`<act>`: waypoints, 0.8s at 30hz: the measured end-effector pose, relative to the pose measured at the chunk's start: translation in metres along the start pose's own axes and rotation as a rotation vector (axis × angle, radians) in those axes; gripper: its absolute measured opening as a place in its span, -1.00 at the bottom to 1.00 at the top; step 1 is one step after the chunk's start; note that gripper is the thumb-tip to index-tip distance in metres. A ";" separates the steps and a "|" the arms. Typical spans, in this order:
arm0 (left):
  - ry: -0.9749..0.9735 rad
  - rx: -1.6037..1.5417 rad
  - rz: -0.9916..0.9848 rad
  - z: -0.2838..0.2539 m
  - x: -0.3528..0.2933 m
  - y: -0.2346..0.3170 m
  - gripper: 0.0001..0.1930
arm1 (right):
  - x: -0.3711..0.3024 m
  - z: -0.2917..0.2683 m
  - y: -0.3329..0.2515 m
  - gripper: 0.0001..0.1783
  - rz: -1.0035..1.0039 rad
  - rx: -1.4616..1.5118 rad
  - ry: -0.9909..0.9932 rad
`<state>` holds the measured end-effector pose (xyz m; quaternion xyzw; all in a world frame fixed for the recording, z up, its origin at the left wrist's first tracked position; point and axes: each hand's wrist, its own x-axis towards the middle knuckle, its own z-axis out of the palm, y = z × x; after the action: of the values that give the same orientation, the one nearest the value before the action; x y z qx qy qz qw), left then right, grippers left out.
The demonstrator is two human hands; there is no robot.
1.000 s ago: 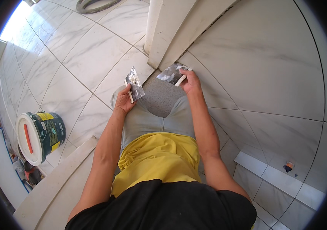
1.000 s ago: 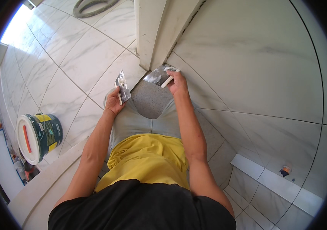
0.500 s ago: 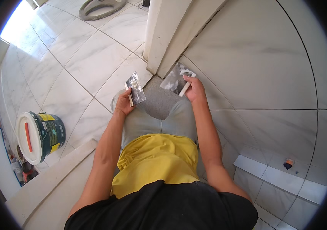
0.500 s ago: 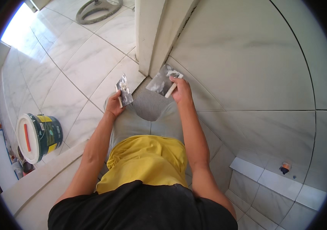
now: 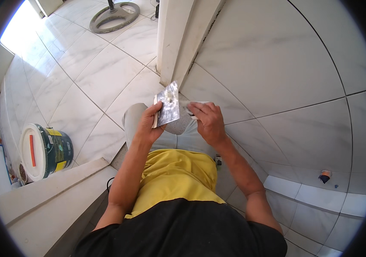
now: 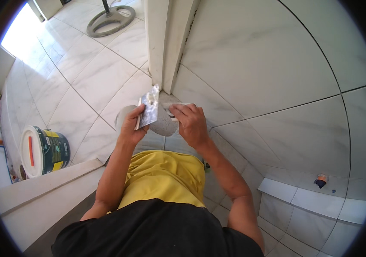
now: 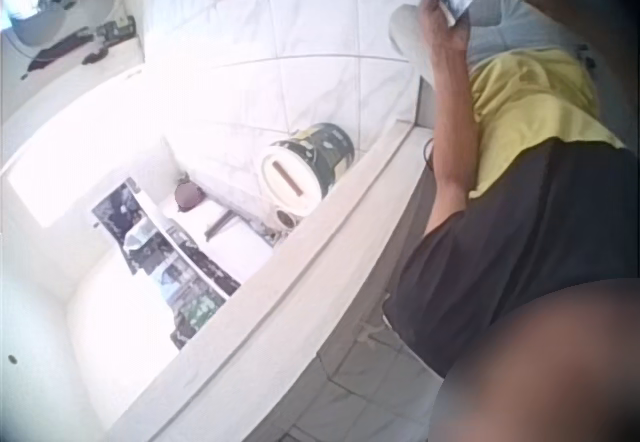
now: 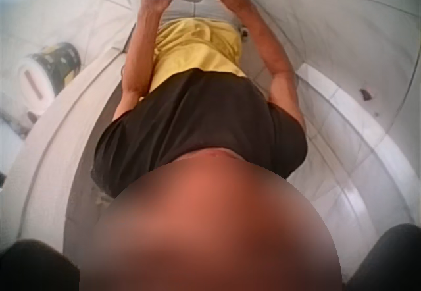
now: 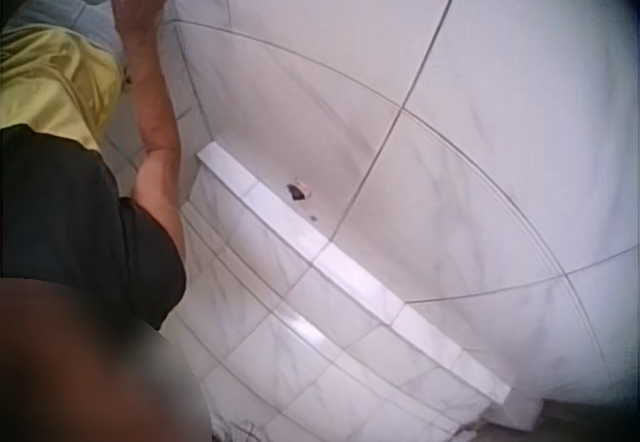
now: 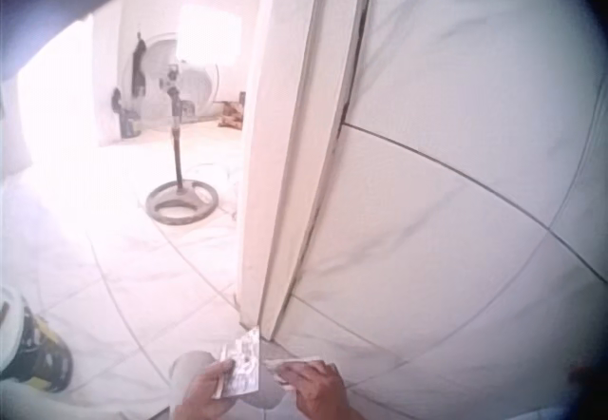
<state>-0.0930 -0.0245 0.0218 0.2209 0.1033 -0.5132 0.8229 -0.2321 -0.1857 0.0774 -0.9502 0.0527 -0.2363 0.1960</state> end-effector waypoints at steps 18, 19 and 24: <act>-0.262 0.417 0.299 0.041 -0.009 0.007 -0.71 | -0.025 -0.037 -0.013 -0.81 1.126 1.573 -0.001; -0.260 0.416 0.295 0.039 -0.009 0.007 -0.71 | -0.020 -0.039 -0.015 -0.81 1.132 1.572 -0.008; -0.340 0.575 0.333 0.023 -0.007 0.009 -0.76 | -0.013 -0.038 -0.003 -0.77 1.112 1.610 -0.092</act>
<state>-0.0893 -0.0258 0.0471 0.3684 -0.2208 -0.4096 0.8048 -0.2619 -0.1938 0.1040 -0.3803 0.3081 -0.0382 0.8712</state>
